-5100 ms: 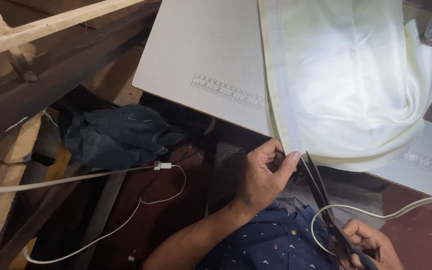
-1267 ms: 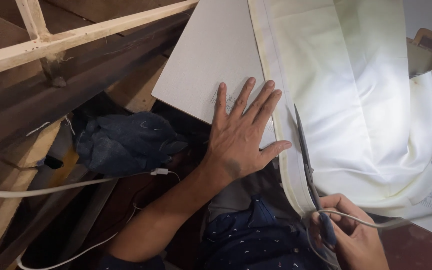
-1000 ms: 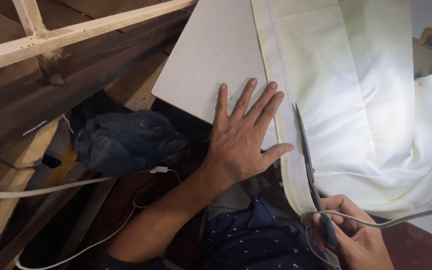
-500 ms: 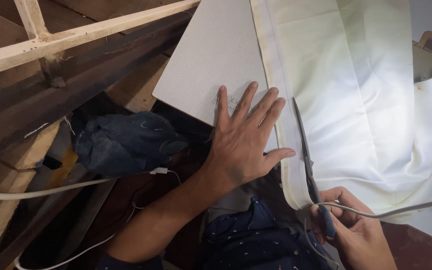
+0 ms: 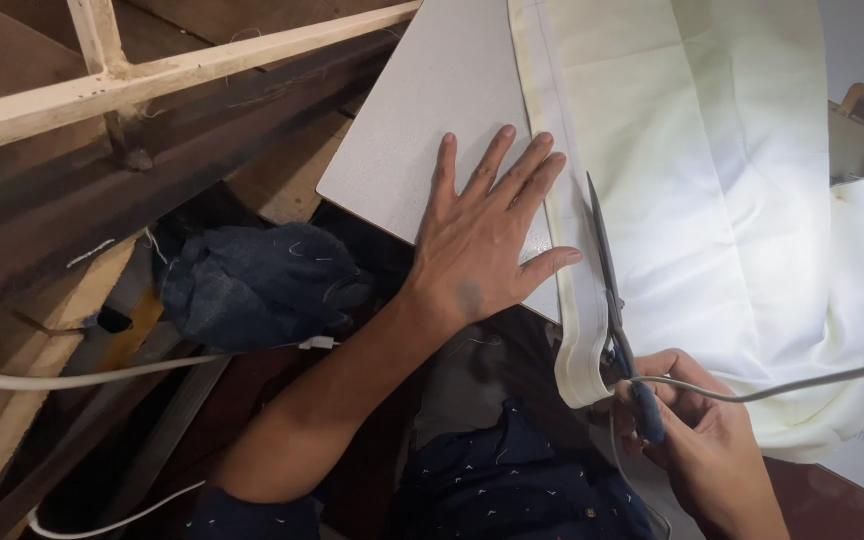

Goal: The person is sewing a piece of white fabric and then cutting it with large scissors on a sewing table.

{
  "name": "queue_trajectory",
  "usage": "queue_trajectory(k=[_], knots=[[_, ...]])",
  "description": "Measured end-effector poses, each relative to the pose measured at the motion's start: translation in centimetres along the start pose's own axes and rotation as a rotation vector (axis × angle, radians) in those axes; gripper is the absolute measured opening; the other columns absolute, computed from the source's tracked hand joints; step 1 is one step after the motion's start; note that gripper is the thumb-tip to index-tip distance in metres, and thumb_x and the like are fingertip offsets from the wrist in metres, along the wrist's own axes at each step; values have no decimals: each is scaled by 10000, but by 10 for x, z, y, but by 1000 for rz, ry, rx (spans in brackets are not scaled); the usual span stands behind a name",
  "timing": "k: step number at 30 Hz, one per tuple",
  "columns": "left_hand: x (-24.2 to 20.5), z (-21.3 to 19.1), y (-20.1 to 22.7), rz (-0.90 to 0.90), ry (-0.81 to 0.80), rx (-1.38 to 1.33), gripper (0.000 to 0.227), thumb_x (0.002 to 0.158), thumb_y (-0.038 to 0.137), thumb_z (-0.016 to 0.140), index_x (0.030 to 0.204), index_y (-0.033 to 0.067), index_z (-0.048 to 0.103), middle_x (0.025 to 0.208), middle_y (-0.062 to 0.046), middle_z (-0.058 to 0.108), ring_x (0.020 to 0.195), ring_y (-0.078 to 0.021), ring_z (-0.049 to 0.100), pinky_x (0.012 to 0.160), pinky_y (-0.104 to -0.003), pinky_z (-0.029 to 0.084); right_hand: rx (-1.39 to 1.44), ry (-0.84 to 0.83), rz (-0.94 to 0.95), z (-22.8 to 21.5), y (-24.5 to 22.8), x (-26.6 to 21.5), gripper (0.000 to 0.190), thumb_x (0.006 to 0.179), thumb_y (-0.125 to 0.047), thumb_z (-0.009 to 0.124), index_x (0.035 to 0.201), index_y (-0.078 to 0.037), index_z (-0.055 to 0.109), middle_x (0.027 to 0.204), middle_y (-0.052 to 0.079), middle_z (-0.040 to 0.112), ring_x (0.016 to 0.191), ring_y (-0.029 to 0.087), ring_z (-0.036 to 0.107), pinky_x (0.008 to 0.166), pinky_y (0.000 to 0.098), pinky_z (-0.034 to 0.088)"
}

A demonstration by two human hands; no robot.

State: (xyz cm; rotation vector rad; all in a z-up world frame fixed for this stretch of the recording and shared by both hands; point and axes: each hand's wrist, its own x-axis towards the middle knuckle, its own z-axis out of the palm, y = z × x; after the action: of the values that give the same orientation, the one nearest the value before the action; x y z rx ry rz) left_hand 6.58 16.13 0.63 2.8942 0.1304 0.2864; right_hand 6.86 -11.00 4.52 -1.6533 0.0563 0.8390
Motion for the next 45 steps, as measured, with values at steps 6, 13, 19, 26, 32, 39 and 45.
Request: queue_trajectory(k=[6, 13, 19, 26, 32, 39, 45], knots=[[-1, 2, -1, 13, 41, 2, 909, 960, 774, 412, 1604, 136, 347, 1691, -32, 291, 1582, -293, 195, 1247, -658, 21, 47, 59, 39, -6, 9, -1, 182, 918, -34, 712, 1051, 76, 655, 671, 130, 619, 532, 238, 488, 499, 320, 384], [-2, 1, -1, 6, 41, 34, 930, 965, 791, 381, 1630, 152, 270, 1705, -16, 278, 1594, -276, 177, 1258, -644, 20, 4, -20, -135, 9, -8, 27, 167, 888, -76, 727, 928, 53, 629, 542, 106, 555, 446, 176, 472, 451, 314, 422], [0, 0, 0, 2, 17, -14, 934, 943, 789, 412, 1611, 146, 298, 1690, -23, 301, 1585, -290, 175, 1243, -659, -4, -54, 10, -66, 13, -18, 20, 179, 907, -97, 728, 981, 34, 631, 579, 74, 531, 479, 167, 454, 496, 313, 434], [31, -18, -17, -40, -76, -60, 805, 955, 728, 440, 1546, 190, 341, 1624, -60, 373, 1544, -266, 244, 1203, -697, 68, 13, -15, -18, -4, -2, 11, 164, 935, -66, 693, 1009, 63, 622, 696, 194, 656, 517, 230, 474, 463, 309, 334], [24, -8, -24, -48, -8, -6, 855, 981, 729, 437, 1586, 132, 339, 1676, -44, 290, 1559, -310, 196, 1199, -700, 54, 46, -75, -128, 1, -7, 31, 325, 909, -233, 722, 978, 66, 613, 663, 124, 623, 465, 191, 500, 431, 290, 405], [18, -4, -25, -56, -14, 29, 880, 987, 754, 337, 1623, 148, 275, 1704, -26, 220, 1581, -287, 123, 1222, -673, -18, 9, -37, -54, 18, -30, 44, 167, 929, -105, 694, 932, 40, 612, 590, 142, 541, 468, 217, 447, 448, 351, 405], [18, -1, -24, -41, -4, 57, 864, 1008, 741, 299, 1635, 148, 259, 1711, -22, 206, 1587, -287, 126, 1230, -667, -13, -41, -35, -68, 20, -35, 50, 179, 930, -139, 689, 910, 26, 625, 592, 164, 561, 494, 218, 473, 437, 336, 388]])
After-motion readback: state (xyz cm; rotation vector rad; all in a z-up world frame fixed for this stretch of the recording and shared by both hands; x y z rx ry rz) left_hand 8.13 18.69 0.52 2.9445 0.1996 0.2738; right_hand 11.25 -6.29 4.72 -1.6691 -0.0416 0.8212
